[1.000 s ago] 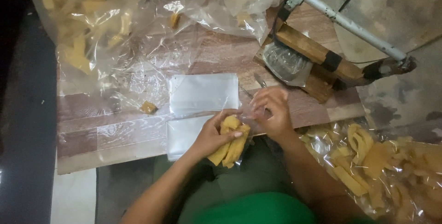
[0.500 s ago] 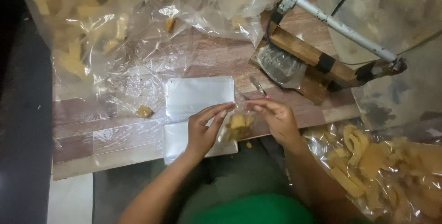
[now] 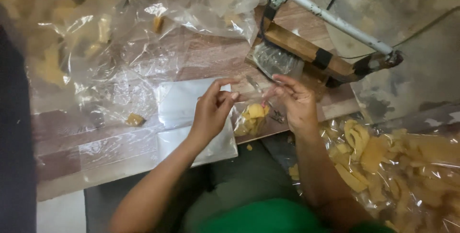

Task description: Manually picking up small yellow food pieces and placing them into clear plastic bags for packaging.

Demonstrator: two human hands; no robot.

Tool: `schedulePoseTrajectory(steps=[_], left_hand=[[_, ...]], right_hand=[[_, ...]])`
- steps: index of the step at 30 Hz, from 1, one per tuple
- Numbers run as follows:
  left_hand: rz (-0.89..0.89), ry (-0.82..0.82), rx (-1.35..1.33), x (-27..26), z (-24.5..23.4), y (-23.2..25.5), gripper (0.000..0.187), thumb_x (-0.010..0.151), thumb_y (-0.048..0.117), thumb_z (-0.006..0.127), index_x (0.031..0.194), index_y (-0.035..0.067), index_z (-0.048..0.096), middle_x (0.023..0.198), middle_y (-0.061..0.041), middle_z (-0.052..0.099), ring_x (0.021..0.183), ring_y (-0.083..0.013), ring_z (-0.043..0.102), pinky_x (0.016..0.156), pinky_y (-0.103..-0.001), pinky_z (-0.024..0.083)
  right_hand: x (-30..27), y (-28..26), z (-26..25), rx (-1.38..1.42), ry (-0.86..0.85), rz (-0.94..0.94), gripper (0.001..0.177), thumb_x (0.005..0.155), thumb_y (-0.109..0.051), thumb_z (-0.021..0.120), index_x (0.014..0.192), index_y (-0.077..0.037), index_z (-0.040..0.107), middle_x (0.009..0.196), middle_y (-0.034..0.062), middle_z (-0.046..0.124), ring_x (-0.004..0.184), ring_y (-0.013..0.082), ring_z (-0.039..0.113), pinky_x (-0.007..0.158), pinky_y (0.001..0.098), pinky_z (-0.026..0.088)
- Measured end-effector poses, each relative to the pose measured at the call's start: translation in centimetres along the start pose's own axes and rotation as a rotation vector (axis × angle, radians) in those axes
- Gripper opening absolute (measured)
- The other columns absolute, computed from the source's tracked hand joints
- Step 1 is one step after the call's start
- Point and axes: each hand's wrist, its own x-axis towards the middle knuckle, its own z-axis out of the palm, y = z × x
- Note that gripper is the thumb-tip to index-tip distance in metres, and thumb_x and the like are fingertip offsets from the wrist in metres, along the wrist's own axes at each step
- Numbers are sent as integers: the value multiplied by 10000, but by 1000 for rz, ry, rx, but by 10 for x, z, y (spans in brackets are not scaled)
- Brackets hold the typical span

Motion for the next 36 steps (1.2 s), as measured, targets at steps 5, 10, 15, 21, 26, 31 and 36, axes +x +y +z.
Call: schedulePoseTrajectory(steps=[5,10,15,21,26,31,36], left_hand=[[-336,-312,-330,24,10,-1,248,881,-8,578,1048,92,733,808,-34,738,570,-12,418,516,-147,334],[-62,-412,49,45,19,18,265,903,52,658,1163,84,699,990,-130,770,835,-262,672,719,-363,551],[431,-354,654,86,57,8,34,893,84,653,868,92,674,734,-135,700,740,-372,707,646,-457,558],[123,-117,37,137,128,1,166,943,203,660,965,38,655,956,-229,729,927,-477,705,769,-523,564],[-311,-41,-535,158,153,-2,247,897,166,695,1033,-36,736,820,-61,657,638,-114,571,565,-236,502],[-389,-58,-560,163,155,3,258,903,176,686,1014,-52,734,866,-90,692,648,-135,609,556,-251,514],[-433,-91,-594,167,152,8,260,918,162,680,1047,-64,694,887,-117,671,623,-151,638,483,-251,486]], right_hand=[[-3,-31,-14,-150,-68,-29,322,1022,-100,536,1282,14,687,1098,124,726,1049,187,661,1070,360,451],[15,-4,-86,-695,-154,-246,182,945,-166,751,1112,-101,785,967,90,606,973,249,590,963,395,447],[37,-11,-93,-749,-85,-322,70,987,-115,732,957,-58,759,915,87,692,890,274,675,882,393,501],[71,-9,-60,-100,429,-226,88,1058,-100,595,989,-66,637,867,49,697,782,122,726,760,210,579],[92,-4,-59,246,588,-234,57,966,-42,673,957,14,673,833,83,672,706,142,620,704,256,558],[98,3,-65,272,583,-269,61,967,-39,668,955,18,681,840,97,688,693,134,614,686,248,553],[99,6,-68,263,609,-267,53,953,-25,680,962,27,683,833,112,697,671,151,621,668,255,555]])
